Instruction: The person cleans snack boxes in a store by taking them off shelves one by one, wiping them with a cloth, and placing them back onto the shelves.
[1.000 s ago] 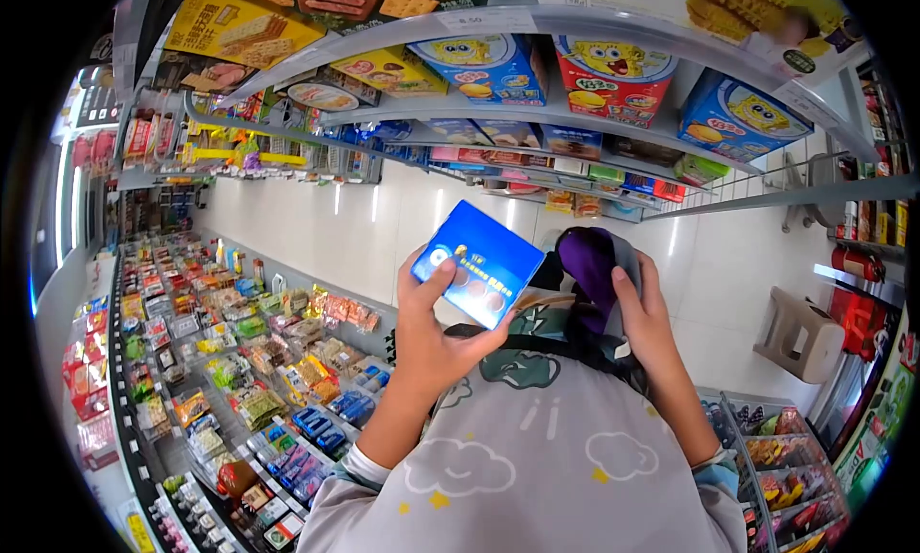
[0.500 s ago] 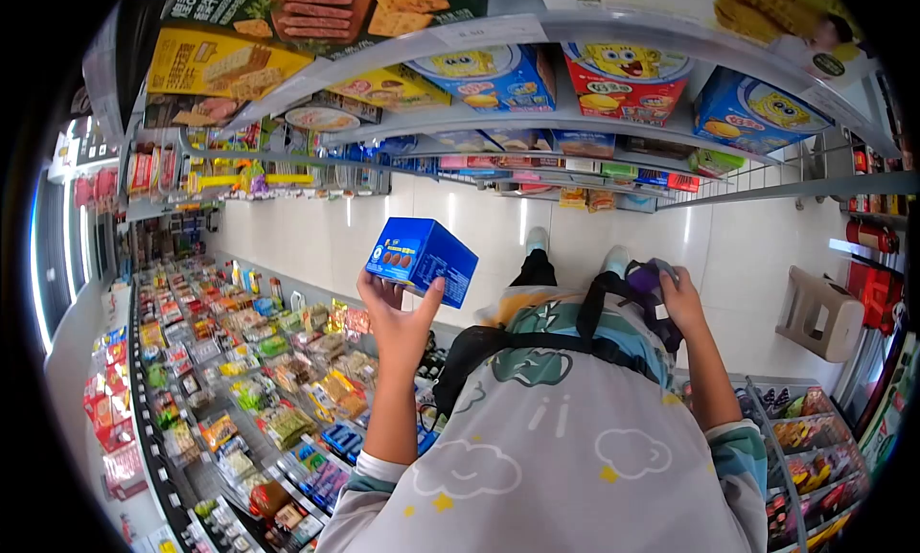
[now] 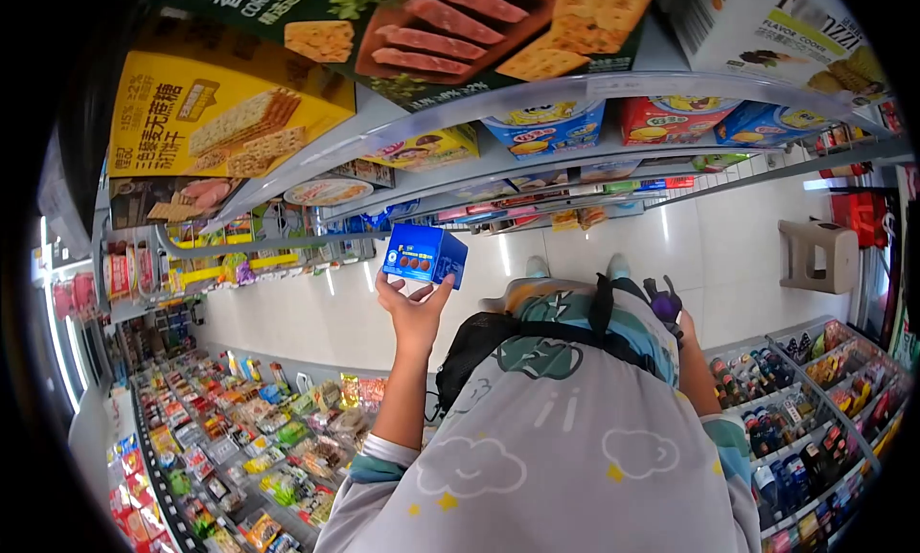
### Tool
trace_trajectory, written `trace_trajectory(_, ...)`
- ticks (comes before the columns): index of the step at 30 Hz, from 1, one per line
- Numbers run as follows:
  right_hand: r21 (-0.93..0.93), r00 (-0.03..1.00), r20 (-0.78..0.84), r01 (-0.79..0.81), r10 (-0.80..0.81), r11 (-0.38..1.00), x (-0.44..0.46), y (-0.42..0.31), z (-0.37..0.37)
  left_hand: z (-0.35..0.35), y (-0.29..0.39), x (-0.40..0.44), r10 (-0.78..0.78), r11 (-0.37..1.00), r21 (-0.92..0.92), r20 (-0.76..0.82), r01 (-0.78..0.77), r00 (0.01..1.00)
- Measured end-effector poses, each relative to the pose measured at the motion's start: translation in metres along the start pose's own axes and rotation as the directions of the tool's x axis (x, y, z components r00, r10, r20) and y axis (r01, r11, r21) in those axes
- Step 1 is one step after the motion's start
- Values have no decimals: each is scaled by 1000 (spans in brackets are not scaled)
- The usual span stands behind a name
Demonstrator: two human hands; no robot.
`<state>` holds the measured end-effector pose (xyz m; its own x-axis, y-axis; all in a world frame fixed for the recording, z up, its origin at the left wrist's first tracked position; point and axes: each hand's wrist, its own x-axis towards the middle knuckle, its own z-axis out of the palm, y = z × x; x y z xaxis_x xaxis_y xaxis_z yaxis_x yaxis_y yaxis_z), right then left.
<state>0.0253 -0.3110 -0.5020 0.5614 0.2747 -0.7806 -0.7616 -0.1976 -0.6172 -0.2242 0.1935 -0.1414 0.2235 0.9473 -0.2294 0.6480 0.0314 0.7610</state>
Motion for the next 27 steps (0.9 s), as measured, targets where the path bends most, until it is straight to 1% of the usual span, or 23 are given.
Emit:
trace_trajectory(1, -96, 1000, -9, 27, -28, 995, -1, 3, 1, 2, -1, 8, 4, 999, -33, 39, -2, 999)
trace_trajectory(2, -89, 999, -24, 31, -33, 996, -5, 7, 0, 4, -2, 15, 10, 999, -36, 54, -8, 998)
trace_trajectory(4, 88, 999, -18, -28, 30, 996, -25, -7, 16, 10, 3, 24, -15, 979, -202, 100, 35, 995)
trace_trajectory(5, 94, 999, -29, -19, 22, 995, -31, -10, 24, 13, 2, 30, -6, 978, -207, 111, 29, 994)
trace_trajectory(7, -37, 991, -126, 47, -51, 998, -34, -4, 25, 17, 2, 38, 16, 968, -251, 118, 15, 993)
trace_trajectory(8, -35, 990, -131, 51, -56, 998, -34, -1, 25, 19, 1, 41, 19, 967, -254, 123, 13, 992)
trace_trajectory(10, -133, 986, -106, 116, -130, 984, -23, 17, 14, 22, 11, 43, -18, 970, -237, 120, 47, 993)
trace_trajectory(11, -133, 985, -110, 118, -133, 984, -24, 20, 10, 23, 11, 44, -17, 970, -240, 123, 46, 992)
trace_trajectory(14, -8, 987, -55, 148, -148, 989, -43, -5, 26, 31, 9, 51, -32, 977, -206, 100, 52, 994)
trace_trajectory(16, -21, 987, -67, 144, -146, 989, -41, -6, 26, 37, 2, 54, -9, 979, -205, 82, 25, 997)
trace_trajectory(20, -182, 983, -113, 122, -144, 976, -27, -4, 16, 45, 3, 54, -23, 984, -178, 49, 31, 999)
trace_trajectory(22, -241, 980, -116, 131, -162, 962, -25, -7, 15, 45, 19, 49, -95, 977, -185, 83, 109, 992)
trace_trajectory(23, -262, 976, -115, 151, -187, 953, -26, -8, 14, 45, 23, 48, -92, 977, -185, 84, 107, 992)
trace_trajectory(25, -330, 961, -108, 209, -256, 921, -32, -14, 17, 45, 28, 47, -175, 938, -271, 167, 216, 970)
trace_trajectory(27, -311, 965, -110, 193, -237, 931, -35, -18, 17, 48, 32, 46, -182, 938, -267, 165, 222, 969)
